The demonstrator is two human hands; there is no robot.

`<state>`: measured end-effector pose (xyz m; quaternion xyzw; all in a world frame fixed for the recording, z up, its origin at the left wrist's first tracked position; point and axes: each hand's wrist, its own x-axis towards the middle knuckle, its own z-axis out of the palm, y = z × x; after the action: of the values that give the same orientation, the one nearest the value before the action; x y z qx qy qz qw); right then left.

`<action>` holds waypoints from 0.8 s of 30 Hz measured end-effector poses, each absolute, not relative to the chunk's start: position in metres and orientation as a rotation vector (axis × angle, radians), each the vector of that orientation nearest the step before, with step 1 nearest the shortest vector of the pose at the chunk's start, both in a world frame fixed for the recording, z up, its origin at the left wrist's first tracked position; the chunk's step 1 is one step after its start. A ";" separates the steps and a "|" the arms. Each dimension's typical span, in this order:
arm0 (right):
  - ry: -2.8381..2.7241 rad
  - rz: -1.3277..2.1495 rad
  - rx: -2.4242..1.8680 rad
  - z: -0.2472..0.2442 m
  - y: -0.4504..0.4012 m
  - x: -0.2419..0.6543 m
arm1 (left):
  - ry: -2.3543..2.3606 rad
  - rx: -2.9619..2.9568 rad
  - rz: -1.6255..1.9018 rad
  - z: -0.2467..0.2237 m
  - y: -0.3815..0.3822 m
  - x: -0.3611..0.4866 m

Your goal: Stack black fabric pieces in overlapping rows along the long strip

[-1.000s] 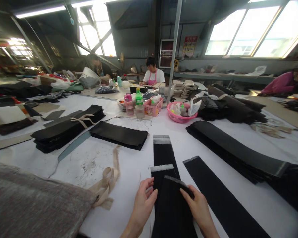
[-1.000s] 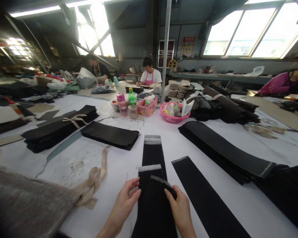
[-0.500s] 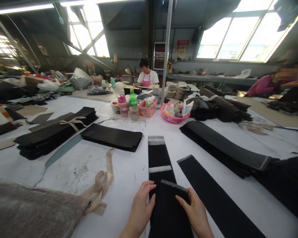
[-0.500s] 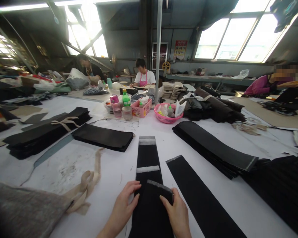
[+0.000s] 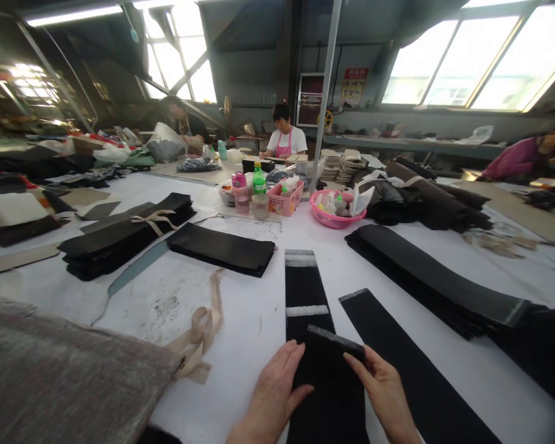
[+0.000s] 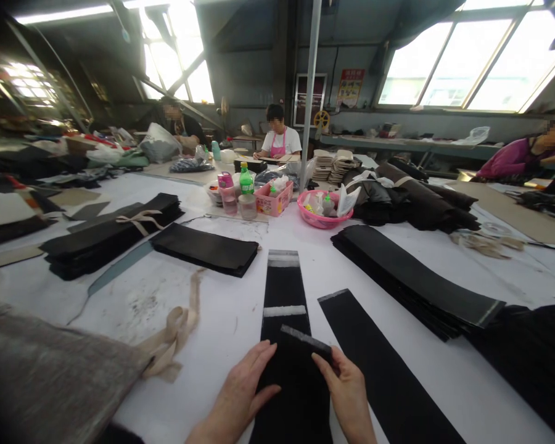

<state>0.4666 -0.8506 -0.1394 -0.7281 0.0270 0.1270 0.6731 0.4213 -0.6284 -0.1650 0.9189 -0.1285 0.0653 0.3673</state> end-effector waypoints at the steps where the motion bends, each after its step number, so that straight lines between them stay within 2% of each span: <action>1: 0.040 0.289 -1.641 -0.136 -0.849 0.469 | -0.288 2.327 0.174 -0.164 -0.628 0.422; 10: -0.224 0.376 -1.618 -0.115 -0.831 0.513 | -0.082 2.179 0.127 -0.160 -0.623 0.428; 13: -0.269 0.397 -1.668 -0.127 -0.826 0.532 | 0.013 2.160 0.130 -0.163 -0.623 0.431; 19: -0.338 0.265 -2.085 -0.157 -0.824 0.549 | 0.108 2.003 0.181 -0.161 -0.622 0.444; 24: -0.347 0.278 -2.093 -0.164 -0.825 0.552 | 0.143 2.019 0.153 -0.158 -0.626 0.456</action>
<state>0.5521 -0.8251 -0.1642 -0.8580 -0.1424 0.1141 0.4802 0.4556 -0.6264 -0.1579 0.8448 0.0596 0.0640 0.5278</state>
